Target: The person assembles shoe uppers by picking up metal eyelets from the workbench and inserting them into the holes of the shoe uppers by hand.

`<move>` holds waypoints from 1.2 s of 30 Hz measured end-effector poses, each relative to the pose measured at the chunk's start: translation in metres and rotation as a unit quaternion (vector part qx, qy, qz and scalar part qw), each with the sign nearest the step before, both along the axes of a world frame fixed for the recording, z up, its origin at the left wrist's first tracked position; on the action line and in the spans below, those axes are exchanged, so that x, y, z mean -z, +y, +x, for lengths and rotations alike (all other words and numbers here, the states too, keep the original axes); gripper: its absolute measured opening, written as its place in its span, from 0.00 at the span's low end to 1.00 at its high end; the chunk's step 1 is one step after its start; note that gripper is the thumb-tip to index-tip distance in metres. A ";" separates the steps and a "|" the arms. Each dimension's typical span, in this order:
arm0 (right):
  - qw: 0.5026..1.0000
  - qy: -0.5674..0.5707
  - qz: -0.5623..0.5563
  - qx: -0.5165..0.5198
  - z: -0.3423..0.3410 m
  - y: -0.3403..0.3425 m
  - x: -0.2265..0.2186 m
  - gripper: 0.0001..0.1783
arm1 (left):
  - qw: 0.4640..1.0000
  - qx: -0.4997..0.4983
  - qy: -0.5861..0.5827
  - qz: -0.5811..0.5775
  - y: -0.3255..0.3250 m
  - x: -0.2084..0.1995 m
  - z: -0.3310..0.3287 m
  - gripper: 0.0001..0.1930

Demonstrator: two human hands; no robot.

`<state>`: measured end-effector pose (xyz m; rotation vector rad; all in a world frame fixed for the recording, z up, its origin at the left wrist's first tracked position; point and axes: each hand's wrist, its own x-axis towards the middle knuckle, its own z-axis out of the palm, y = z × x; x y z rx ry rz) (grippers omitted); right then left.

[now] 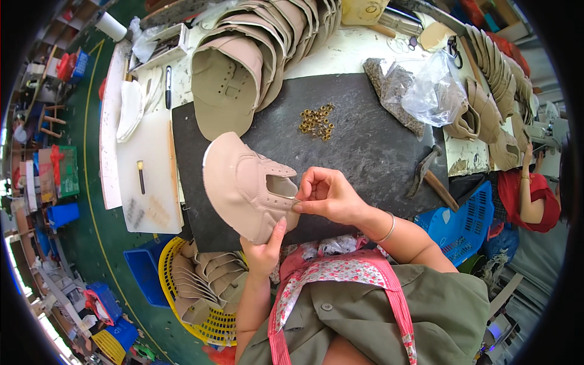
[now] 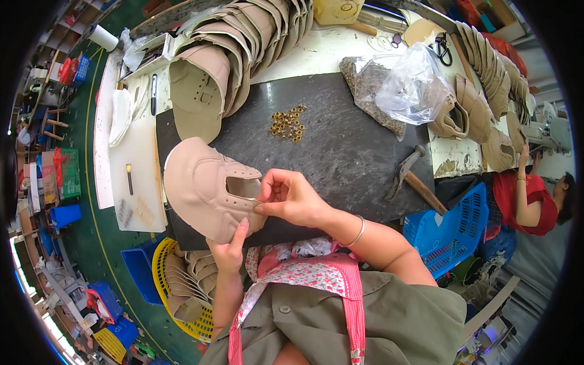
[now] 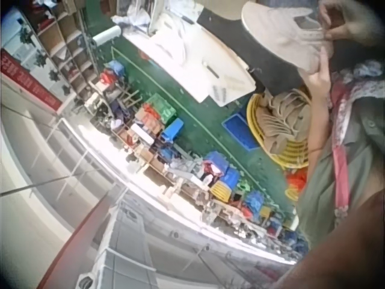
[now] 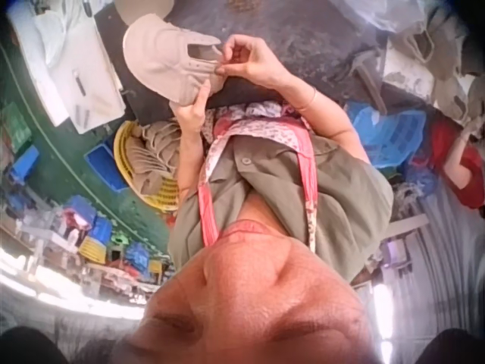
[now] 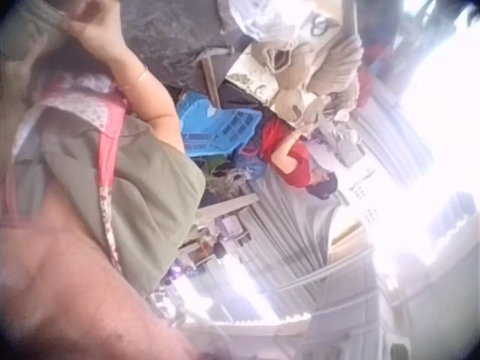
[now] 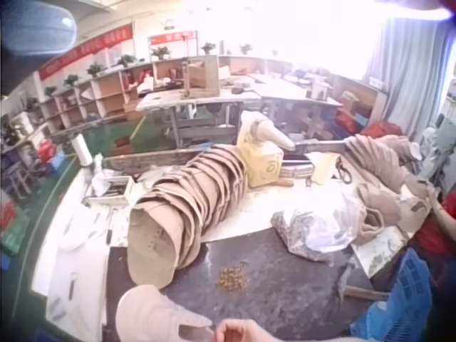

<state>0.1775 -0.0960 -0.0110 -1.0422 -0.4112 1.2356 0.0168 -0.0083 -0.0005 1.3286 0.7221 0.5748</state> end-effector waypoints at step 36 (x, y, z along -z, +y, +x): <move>0.992 -0.079 -0.084 -0.055 0.013 0.006 -0.021 0.15 | 1.000 0.010 0.017 0.012 -0.002 -0.006 0.011 0.11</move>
